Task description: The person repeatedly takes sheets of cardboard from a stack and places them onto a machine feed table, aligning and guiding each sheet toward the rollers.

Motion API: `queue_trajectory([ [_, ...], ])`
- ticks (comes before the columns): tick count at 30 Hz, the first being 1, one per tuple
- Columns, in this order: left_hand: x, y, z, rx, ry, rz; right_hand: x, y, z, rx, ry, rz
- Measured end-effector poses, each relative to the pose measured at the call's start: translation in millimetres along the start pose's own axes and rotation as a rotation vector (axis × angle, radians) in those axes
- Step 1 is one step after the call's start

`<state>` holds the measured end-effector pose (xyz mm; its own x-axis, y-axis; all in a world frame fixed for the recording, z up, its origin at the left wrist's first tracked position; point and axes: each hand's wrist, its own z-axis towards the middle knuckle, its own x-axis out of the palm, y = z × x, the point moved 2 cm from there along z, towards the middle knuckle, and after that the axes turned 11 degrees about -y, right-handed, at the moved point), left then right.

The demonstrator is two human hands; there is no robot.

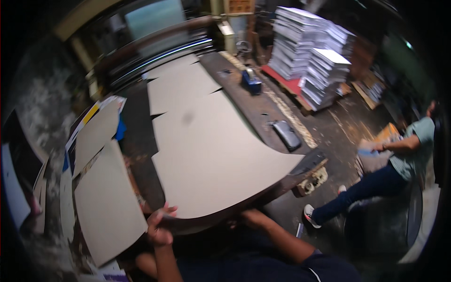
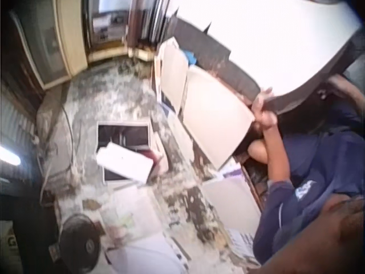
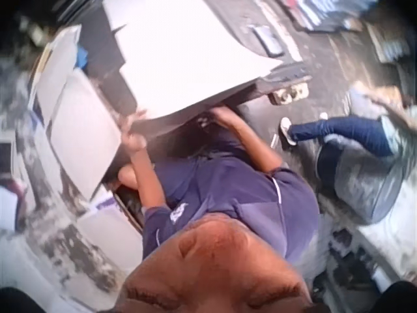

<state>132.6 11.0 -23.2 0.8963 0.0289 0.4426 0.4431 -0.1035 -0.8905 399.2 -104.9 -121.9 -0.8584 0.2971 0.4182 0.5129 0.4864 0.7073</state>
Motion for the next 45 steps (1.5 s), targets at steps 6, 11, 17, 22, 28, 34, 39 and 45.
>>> queue_trajectory([
  [6,13,-35,-19,0.159,0.198,0.175,-9,-32,15,-0.309,-0.109,-0.554],
  [11,3,-57,-58,0.106,0.218,0.225,-14,-63,-31,-0.196,-0.107,-0.534],
  [17,3,-60,-83,0.025,0.321,0.186,-22,-70,-87,-0.1,-0.135,-0.44],
  [22,6,-66,-86,0.088,0.366,0.187,-16,-63,-86,-0.084,-0.132,-0.369],
  [28,12,-74,-87,0.169,0.384,0.202,-13,-56,-62,-0.086,-0.126,-0.277],
  [34,10,-71,-82,0.149,0.432,0.173,-7,-55,-42,-0.096,-0.14,-0.192],
  [39,3,-59,-75,0.114,0.416,0.208,-2,-46,-29,-0.113,-0.133,-0.136],
  [45,-6,-27,-56,0.096,0.363,0.267,-2,-26,-35,-0.15,-0.082,-0.056],
])
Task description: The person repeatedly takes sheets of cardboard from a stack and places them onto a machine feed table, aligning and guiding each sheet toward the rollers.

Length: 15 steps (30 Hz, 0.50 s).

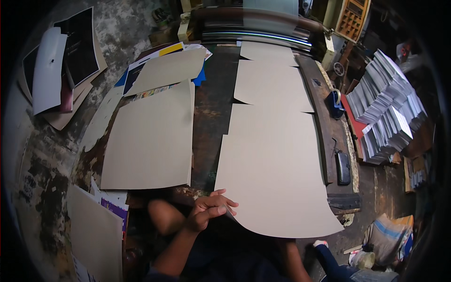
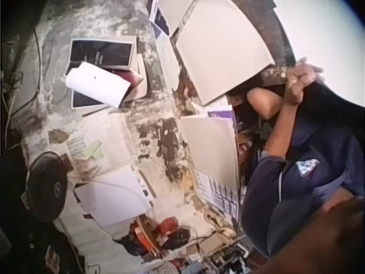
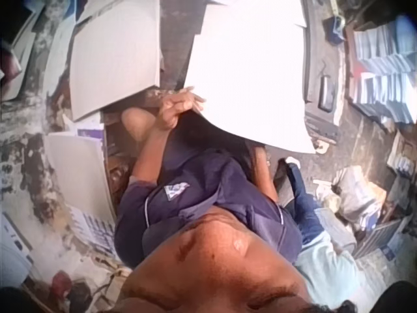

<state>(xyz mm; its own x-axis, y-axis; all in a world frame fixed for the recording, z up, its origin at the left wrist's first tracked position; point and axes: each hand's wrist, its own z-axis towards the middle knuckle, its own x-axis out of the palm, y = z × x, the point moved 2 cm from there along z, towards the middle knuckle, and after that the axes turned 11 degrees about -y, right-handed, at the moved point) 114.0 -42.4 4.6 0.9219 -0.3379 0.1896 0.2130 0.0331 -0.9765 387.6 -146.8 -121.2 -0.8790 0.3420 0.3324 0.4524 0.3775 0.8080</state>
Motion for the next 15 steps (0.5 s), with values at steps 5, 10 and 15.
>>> queue_trajectory([
  [5,-8,24,9,0.043,-0.051,0.043,10,29,-31,-0.02,0.206,0.123],
  [10,-8,26,12,0.077,-0.017,0.2,6,28,-15,0.22,-0.007,0.187],
  [15,-2,2,5,0.128,0.044,0.253,2,23,-9,0.153,0.022,0.128],
])
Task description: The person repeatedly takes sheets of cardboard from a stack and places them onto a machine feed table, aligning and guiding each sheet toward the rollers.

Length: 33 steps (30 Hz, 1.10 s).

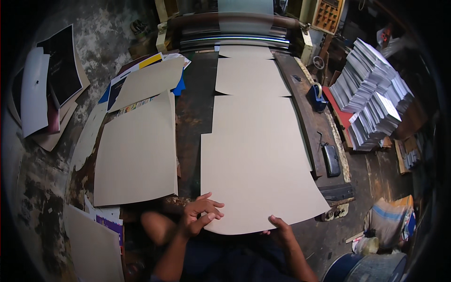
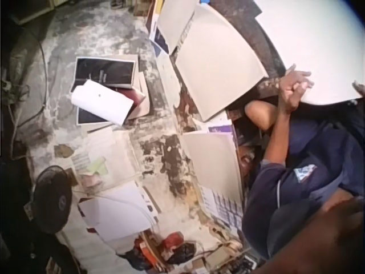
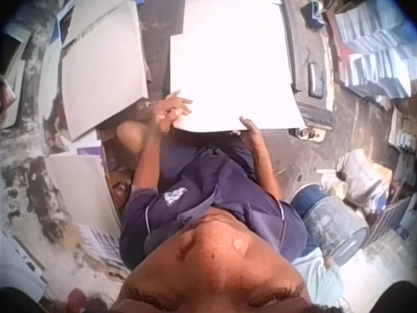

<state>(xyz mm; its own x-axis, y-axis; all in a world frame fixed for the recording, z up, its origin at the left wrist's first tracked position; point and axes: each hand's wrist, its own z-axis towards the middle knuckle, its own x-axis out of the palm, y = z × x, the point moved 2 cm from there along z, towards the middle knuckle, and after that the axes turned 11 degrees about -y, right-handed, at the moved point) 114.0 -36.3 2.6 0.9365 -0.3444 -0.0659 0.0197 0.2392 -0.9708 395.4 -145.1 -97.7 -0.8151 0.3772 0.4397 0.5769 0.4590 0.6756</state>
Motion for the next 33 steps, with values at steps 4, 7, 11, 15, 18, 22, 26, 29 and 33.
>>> queue_trajectory([
  [4,-13,-32,4,0.117,-0.047,0.169,-8,-10,-2,-0.01,-0.065,-0.066],
  [7,-31,-51,30,0.203,-0.16,0.405,-13,-17,-6,0.017,-0.034,-0.074],
  [11,-19,-34,121,-0.11,-0.091,0.466,-21,-26,-17,0.029,-0.077,-0.107],
  [15,-8,40,237,-0.309,0.151,0.993,-17,-31,-30,0.016,-0.134,-0.138],
  [18,-68,149,301,-0.418,0.086,1.146,-7,-40,-40,0.04,-0.071,-0.117],
  [22,-80,227,318,-0.553,-0.208,0.875,-11,-39,-51,0.035,0.024,-0.207],
  [26,-34,239,342,-0.522,-0.259,0.53,-17,-35,-52,0.043,-0.025,-0.171],
  [29,-46,230,358,-0.451,-0.237,0.488,-10,-23,-43,0.069,-0.016,-0.157],
  [33,-71,200,373,-0.128,-0.216,0.843,1,-11,-19,0.04,0.0,-0.129],
])
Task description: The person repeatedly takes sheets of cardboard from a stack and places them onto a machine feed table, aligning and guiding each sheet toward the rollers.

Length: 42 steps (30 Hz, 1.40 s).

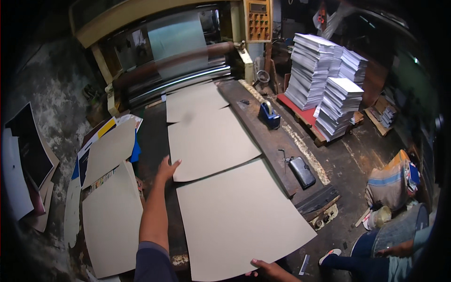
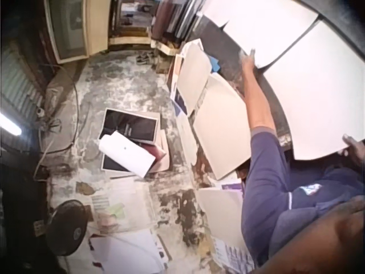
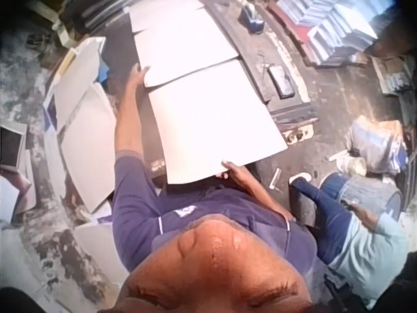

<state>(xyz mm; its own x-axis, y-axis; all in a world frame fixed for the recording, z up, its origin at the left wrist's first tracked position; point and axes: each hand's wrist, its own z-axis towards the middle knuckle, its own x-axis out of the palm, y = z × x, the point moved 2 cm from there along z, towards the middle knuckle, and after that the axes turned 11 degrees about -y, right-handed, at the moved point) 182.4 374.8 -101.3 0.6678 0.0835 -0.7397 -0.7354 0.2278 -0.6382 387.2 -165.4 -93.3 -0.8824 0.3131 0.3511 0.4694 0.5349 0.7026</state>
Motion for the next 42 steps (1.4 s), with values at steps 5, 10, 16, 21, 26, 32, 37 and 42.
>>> queue_trajectory([
  [5,-73,-63,-3,0.183,-0.015,0.128,-5,6,31,0.003,0.008,0.149],
  [10,-172,-37,-68,0.297,-0.098,0.357,3,16,62,0.057,0.013,0.241],
  [16,-212,32,-236,0.071,-0.152,0.638,11,37,90,0.101,-0.003,0.319],
  [21,-223,-21,-354,0.076,0.022,0.333,16,59,116,0.04,0.037,0.31],
  [26,-233,-20,-377,0.182,-0.046,0.262,25,72,147,0.008,-0.037,0.279],
  [32,-224,12,-377,-0.014,-0.298,-0.002,32,78,175,-0.057,-0.072,0.317],
  [37,-213,11,-368,-0.481,-0.846,-0.655,31,76,204,-0.118,-0.154,0.466],
  [42,-217,-10,-377,-0.317,-0.913,-0.456,51,68,199,-0.11,-0.24,0.498],
])
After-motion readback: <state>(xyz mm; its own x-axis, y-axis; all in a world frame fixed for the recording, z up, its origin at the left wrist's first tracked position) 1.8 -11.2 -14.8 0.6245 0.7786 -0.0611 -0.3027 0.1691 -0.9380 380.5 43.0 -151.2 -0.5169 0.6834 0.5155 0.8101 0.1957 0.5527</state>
